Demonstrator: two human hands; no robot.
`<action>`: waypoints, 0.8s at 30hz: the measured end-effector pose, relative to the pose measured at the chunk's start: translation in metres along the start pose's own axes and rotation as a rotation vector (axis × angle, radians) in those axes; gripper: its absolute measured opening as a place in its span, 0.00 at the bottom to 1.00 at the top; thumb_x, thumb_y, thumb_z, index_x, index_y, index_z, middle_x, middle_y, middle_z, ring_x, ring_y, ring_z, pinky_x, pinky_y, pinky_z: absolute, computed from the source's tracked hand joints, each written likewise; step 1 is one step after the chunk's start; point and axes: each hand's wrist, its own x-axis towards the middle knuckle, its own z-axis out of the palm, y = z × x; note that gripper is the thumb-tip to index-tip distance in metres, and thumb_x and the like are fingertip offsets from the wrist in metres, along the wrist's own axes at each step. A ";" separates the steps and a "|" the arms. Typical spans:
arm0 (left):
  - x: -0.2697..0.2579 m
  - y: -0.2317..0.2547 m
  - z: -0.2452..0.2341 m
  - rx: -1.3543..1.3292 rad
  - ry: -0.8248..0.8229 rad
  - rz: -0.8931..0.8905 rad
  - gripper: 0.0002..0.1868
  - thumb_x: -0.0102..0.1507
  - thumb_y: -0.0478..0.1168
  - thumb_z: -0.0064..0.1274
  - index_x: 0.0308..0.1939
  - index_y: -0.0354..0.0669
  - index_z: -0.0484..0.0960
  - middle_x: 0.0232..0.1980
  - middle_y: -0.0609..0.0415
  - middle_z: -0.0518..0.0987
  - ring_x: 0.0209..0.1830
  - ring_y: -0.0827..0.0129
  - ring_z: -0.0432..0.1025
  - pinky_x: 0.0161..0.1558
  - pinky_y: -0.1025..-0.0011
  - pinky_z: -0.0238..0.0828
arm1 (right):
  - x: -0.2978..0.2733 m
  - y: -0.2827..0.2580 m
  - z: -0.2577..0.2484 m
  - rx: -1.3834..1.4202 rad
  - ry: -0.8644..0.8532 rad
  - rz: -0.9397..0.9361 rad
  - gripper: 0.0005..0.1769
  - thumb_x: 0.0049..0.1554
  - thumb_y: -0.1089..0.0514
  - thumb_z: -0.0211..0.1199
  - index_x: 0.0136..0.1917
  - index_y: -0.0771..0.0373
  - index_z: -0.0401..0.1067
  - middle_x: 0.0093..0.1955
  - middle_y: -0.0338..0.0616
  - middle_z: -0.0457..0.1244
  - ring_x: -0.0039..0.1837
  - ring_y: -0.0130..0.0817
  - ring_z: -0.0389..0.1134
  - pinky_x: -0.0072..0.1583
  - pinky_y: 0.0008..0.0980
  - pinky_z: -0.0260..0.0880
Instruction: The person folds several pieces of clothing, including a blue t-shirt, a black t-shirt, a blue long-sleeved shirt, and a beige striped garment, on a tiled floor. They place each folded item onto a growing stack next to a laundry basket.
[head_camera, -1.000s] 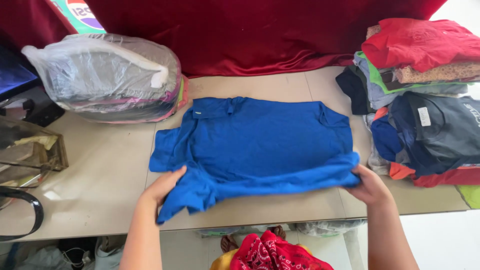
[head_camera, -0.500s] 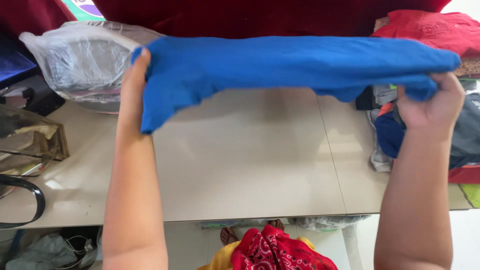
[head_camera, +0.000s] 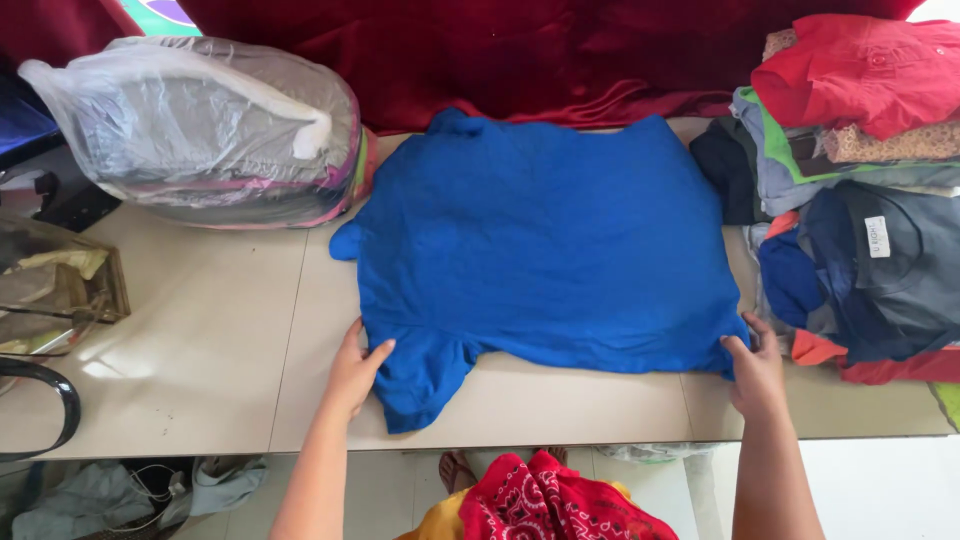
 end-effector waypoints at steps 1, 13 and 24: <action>-0.001 0.003 -0.003 -0.002 0.002 -0.002 0.43 0.63 0.40 0.54 0.79 0.40 0.52 0.63 0.27 0.74 0.56 0.46 0.78 0.54 0.59 0.79 | 0.003 -0.002 -0.001 -0.002 -0.002 0.000 0.33 0.59 0.69 0.51 0.77 0.63 0.54 0.71 0.60 0.56 0.65 0.45 0.59 0.65 0.36 0.58; 0.002 0.030 -0.023 1.021 0.215 -0.165 0.48 0.66 0.62 0.48 0.79 0.36 0.51 0.46 0.40 0.85 0.43 0.57 0.83 0.42 0.66 0.80 | 0.019 0.009 0.000 -1.470 0.389 -0.221 0.44 0.50 0.53 0.68 0.79 0.53 0.63 0.65 0.66 0.59 0.60 0.62 0.60 0.58 0.53 0.55; 0.062 0.006 0.083 0.959 0.220 0.823 0.40 0.66 0.66 0.49 0.77 0.56 0.60 0.79 0.38 0.54 0.81 0.38 0.44 0.74 0.35 0.37 | 0.007 0.024 0.121 -1.354 -0.112 -0.471 0.35 0.66 0.30 0.38 0.84 0.32 0.47 0.87 0.48 0.41 0.87 0.48 0.35 0.81 0.62 0.33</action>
